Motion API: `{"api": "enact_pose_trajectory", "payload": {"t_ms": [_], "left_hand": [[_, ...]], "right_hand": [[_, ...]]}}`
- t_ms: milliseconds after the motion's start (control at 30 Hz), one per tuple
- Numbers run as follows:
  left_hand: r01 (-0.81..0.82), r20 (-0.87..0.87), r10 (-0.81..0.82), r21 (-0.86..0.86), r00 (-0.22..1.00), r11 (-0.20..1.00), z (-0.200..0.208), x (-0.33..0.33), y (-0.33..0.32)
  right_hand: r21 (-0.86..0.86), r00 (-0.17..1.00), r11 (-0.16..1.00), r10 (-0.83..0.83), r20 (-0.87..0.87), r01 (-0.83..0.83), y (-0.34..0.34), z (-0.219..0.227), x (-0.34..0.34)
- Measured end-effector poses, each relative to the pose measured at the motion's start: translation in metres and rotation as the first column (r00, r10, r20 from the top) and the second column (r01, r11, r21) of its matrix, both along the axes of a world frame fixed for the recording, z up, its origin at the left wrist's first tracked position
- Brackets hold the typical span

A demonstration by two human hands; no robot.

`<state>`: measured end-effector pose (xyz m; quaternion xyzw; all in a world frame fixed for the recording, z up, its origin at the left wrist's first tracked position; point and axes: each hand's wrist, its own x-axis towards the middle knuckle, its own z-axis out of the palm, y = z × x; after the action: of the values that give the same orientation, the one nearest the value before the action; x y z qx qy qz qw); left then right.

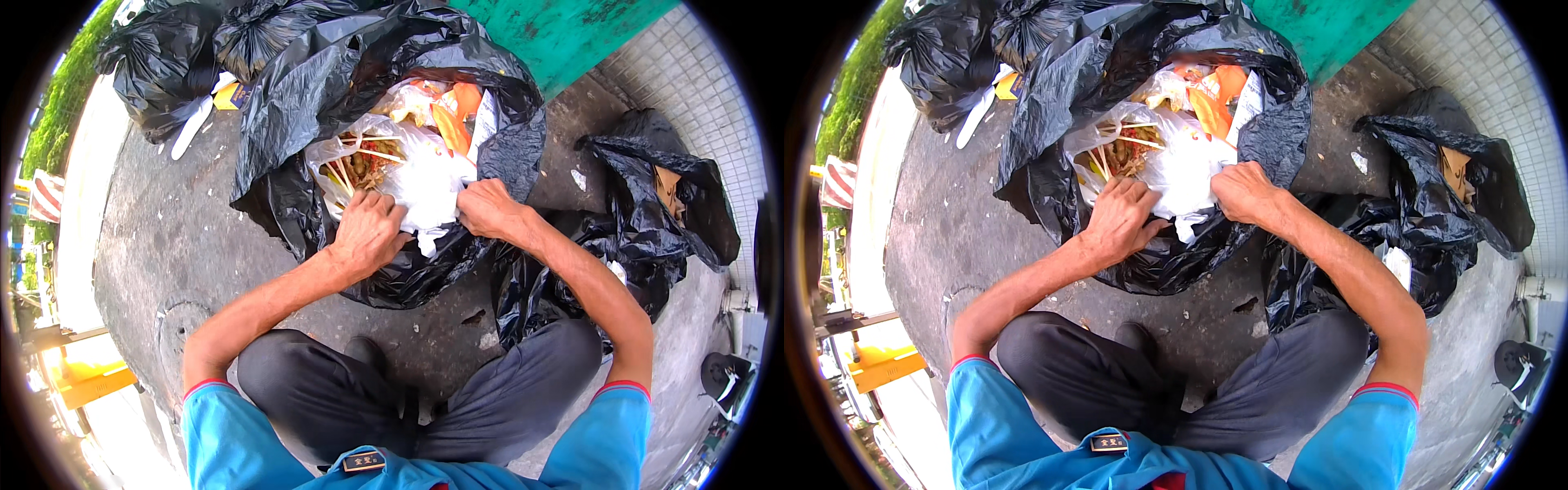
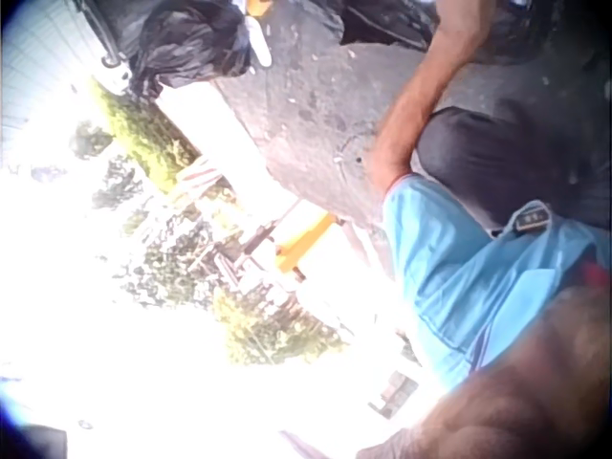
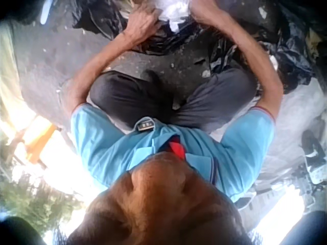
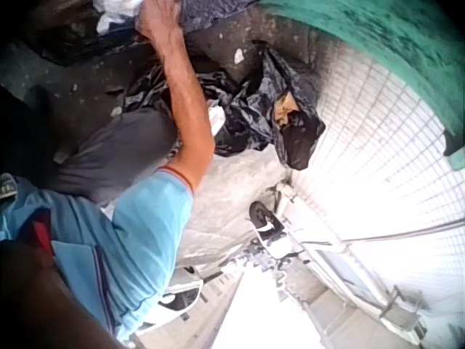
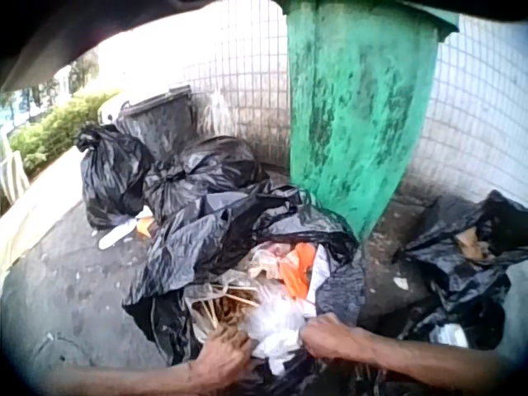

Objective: The person sorts through multiple black trash bags, picking out items like plastic bags, paper, cardboard boxes, and food containers. They place the sorted items into a green bin or onto the ground next to the bags.

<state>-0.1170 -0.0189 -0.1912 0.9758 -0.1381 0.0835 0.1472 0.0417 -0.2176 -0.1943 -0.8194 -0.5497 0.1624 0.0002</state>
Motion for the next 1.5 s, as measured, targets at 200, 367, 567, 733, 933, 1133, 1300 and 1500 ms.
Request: {"api": "enact_pose_trajectory", "payload": {"t_ms": [200, 367, 567, 733, 933, 1133, 1300, 1500], "left_hand": [[0.209, 0.183, -0.237, 0.160, 0.954, 0.965, -0.016, -0.008, 0.004], [0.262, 0.097, -0.283, 0.187, 0.954, 0.947, -0.021, -0.015, -0.003], [0.218, 0.086, -0.224, 0.076, 0.971, 0.973, -0.017, -0.012, -0.005], [0.195, 0.063, -0.198, 0.053, 0.978, 0.979, -0.017, -0.008, -0.007], [0.188, 0.048, -0.187, -0.010, 0.981, 0.982, -0.017, -0.008, -0.004], [0.168, 0.044, -0.164, -0.103, 0.985, 0.980, -0.013, -0.010, -0.004], [0.090, -0.130, -0.133, -0.289, 0.983, 0.953, 0.007, -0.004, 0.000], [-0.331, -0.293, 0.156, -0.789, 0.943, 0.518, 0.069, 0.002, 0.033]], "right_hand": [[-0.092, 0.644, 0.923, -0.329, -0.690, 0.373, 0.012, 0.059, 0.017], [0.512, 0.999, 0.858, -0.054, -0.006, 0.049, 0.051, 0.038, -0.006], [0.260, 0.954, 0.950, 0.099, 0.284, -0.176, 0.058, 0.001, -0.001], [0.246, 0.877, 0.929, 0.139, 0.460, -0.276, 0.062, -0.007, 0.000], [0.432, 0.895, 0.855, 0.077, 0.439, -0.286, 0.068, 0.009, 0.018], [0.588, 0.987, 0.804, -0.004, 0.160, -0.092, 0.090, 0.036, 0.035], [0.511, 0.986, 0.846, -0.093, -0.141, 0.153, 0.114, 0.064, 0.033], [0.505, 0.999, 0.863, -0.013, -0.037, 0.030, 0.105, 0.057, 0.024]]}}
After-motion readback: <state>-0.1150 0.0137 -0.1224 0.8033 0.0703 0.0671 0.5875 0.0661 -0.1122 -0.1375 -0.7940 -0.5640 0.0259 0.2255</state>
